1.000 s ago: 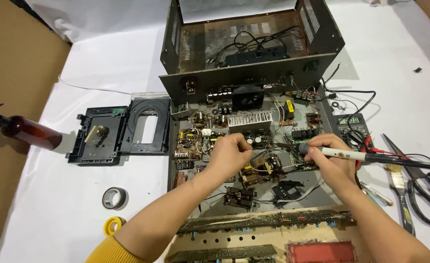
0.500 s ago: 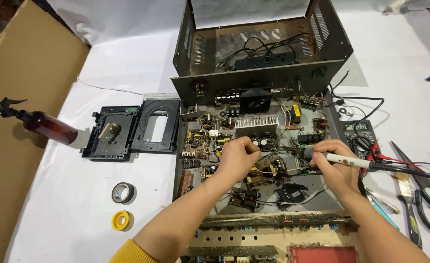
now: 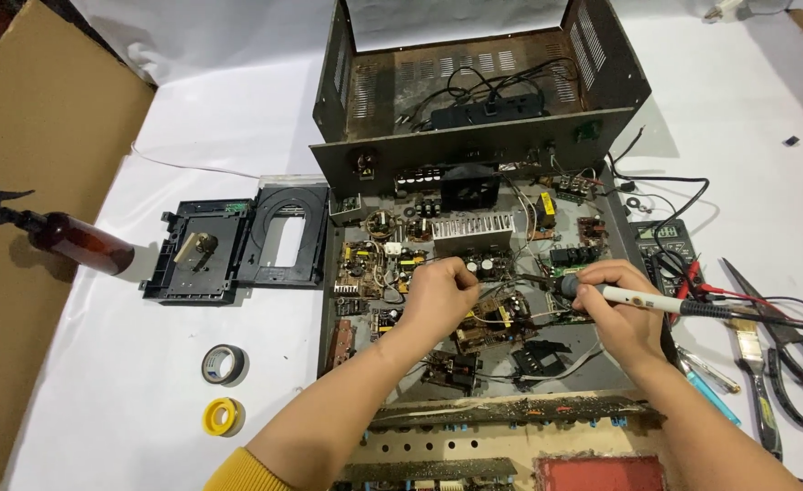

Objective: Repairing an electronic device by testing components with a multimeter and soldering connections on a circuit board.

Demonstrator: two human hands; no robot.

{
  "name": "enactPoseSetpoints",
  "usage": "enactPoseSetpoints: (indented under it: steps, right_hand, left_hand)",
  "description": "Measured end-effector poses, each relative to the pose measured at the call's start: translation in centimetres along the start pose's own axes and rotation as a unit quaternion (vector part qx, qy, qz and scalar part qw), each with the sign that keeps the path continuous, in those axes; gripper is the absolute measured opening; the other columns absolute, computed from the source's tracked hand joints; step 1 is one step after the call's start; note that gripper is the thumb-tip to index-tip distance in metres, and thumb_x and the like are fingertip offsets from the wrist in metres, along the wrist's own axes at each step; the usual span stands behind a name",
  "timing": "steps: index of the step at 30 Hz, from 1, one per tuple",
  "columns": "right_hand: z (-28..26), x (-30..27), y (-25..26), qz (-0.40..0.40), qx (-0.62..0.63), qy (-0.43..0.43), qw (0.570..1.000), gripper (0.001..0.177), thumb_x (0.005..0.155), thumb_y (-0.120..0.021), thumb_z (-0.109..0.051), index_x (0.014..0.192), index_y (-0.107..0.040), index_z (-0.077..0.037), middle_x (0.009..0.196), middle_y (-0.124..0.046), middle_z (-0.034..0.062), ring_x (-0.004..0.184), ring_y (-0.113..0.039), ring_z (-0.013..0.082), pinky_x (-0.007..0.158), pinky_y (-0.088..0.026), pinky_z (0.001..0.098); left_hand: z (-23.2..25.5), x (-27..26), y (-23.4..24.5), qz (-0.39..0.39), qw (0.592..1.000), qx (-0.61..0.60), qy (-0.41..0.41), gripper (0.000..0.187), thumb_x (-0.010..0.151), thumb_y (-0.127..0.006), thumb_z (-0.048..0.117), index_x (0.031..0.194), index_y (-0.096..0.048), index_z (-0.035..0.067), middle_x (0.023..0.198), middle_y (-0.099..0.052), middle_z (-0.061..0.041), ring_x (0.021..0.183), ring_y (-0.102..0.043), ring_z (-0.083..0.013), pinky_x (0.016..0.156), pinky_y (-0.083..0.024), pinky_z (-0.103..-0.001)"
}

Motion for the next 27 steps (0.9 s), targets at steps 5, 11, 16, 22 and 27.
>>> enactPoseSetpoints:
  steps: [5, 11, 16, 22, 27]
  right_hand:
    - [0.1, -0.1, -0.3, -0.003, -0.005, 0.002, 1.0, 0.002, 0.09, -0.073, 0.002, 0.089, -0.071, 0.004, 0.096, -0.072, 0.0197, 0.092, -0.073, 0.0319, 0.08, -0.057, 0.042]
    - [0.0, 0.0, -0.4, -0.014, -0.008, 0.005, 1.0, 0.002, 0.093, -0.071, 0.002, 0.092, -0.072, 0.004, 0.097, -0.072, 0.0203, 0.097, -0.072, 0.0347, 0.085, -0.056, 0.0455]
    - [-0.1, 0.1, -0.6, -0.022, -0.004, 0.005, 1.0, 0.003, 0.092, -0.071, 0.001, 0.091, -0.072, 0.004, 0.097, -0.073, 0.0204, 0.101, -0.072, 0.0353, 0.087, -0.056, 0.0471]
    - [-0.4, 0.3, -1.0, -0.034, -0.013, 0.004, 0.999, 0.004, 0.092, -0.073, 0.0, 0.092, -0.072, 0.004, 0.098, -0.073, 0.0207, 0.103, -0.072, 0.0361, 0.089, -0.056, 0.0487]
    - [0.2, 0.5, -1.0, -0.041, -0.021, 0.0, 0.999, 0.004, 0.09, -0.073, 0.001, 0.091, -0.072, 0.004, 0.097, -0.073, 0.0204, 0.102, -0.072, 0.0362, 0.09, -0.056, 0.049]
  left_hand:
    - [0.1, -0.1, -0.4, -0.014, 1.0, 0.013, -0.008, 0.004, 0.091, -0.068, 0.002, 0.09, -0.07, -0.001, 0.093, -0.074, -0.02, 0.09, -0.074, -0.0339, 0.063, -0.064, -0.041]
    - [-0.6, 0.3, -0.5, -0.018, 1.0, 0.014, -0.003, 0.004, 0.091, -0.069, 0.003, 0.09, -0.07, -0.001, 0.093, -0.074, -0.019, 0.091, -0.074, -0.0333, 0.064, -0.064, -0.04]
    - [-0.5, 0.4, -0.5, -0.012, 0.999, 0.016, -0.029, 0.006, 0.09, -0.069, 0.002, 0.084, -0.068, 0.0, 0.082, -0.072, -0.017, 0.081, -0.073, -0.0311, 0.063, -0.062, -0.038]
    - [-0.4, 0.2, -0.5, -0.012, 0.999, 0.013, -0.037, 0.008, 0.09, -0.068, 0.001, 0.082, -0.067, 0.001, 0.079, -0.071, -0.015, 0.079, -0.072, -0.0302, 0.062, -0.06, -0.037]
    - [-0.9, 0.2, -0.7, -0.015, 0.999, 0.009, -0.041, 0.009, 0.091, -0.068, 0.002, 0.081, -0.066, 0.002, 0.077, -0.07, -0.015, 0.079, -0.072, -0.0299, 0.063, -0.06, -0.038]
Point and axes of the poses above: each hand's wrist, its own x-axis towards the middle knuckle, its own y-axis out of the back of the hand, z = x × y, the point moved 9 cm from there along x, towards the middle knuckle
